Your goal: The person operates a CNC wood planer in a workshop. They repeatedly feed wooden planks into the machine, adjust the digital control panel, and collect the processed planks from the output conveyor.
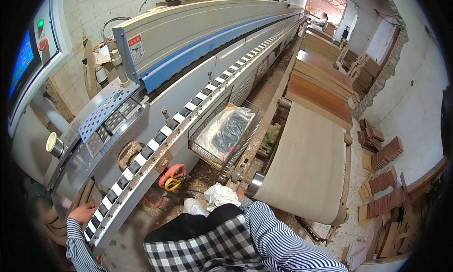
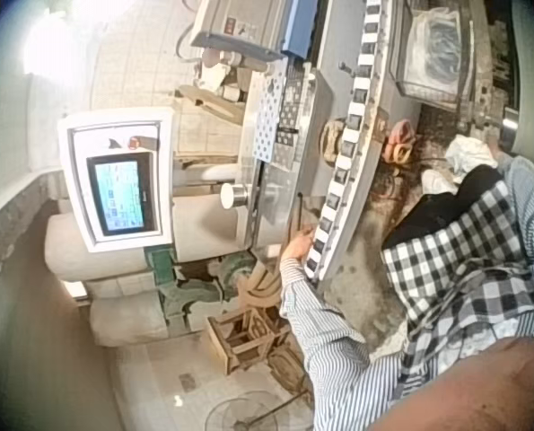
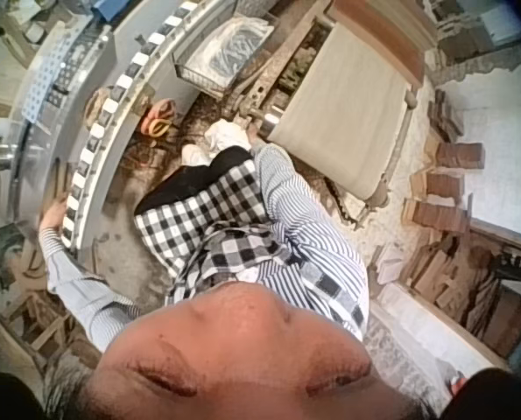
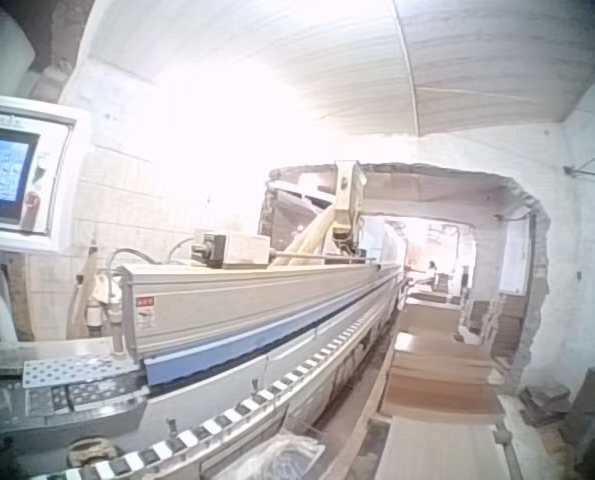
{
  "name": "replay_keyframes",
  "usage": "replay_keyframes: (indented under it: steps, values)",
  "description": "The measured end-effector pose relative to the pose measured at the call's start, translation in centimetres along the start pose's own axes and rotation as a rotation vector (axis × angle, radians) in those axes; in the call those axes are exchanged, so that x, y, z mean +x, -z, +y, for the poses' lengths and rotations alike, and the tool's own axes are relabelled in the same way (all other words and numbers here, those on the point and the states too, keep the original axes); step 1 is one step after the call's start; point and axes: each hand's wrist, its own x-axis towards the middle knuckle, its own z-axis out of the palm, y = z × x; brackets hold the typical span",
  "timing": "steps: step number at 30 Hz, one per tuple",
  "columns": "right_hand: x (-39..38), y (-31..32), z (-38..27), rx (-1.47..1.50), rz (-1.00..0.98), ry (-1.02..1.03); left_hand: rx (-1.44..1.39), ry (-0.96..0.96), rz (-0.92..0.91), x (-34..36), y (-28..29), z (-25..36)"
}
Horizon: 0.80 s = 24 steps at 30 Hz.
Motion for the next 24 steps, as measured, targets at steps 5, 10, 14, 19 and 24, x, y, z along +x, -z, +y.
replay_keyframes:
  steps: [5,10,14,19,24]
  values:
    - [0.4,-0.8,0.3,0.048,0.013,-0.059,0.085,0.025,0.018,-0.2,0.1,0.4]
    - [0.4,-0.8,0.2,-0.081,0.025,-0.054,0.097,0.021,-0.007,-0.5,0.2,1.1]
    - [-0.2,0.6,-0.7,-0.078,-0.083,-0.074,0.072,0.034,-0.015,-0.8,0.2,1.6]
    - [0.2,0.5,0.0,-0.03,-0.068,-0.049,0.022,-0.005,-0.027,1.6,-0.1,-2.6]
    - [0.9,-0.1,1.0,0.015,0.005,0.015,0.039,-0.003,-0.031,0.7,0.0,-1.1]
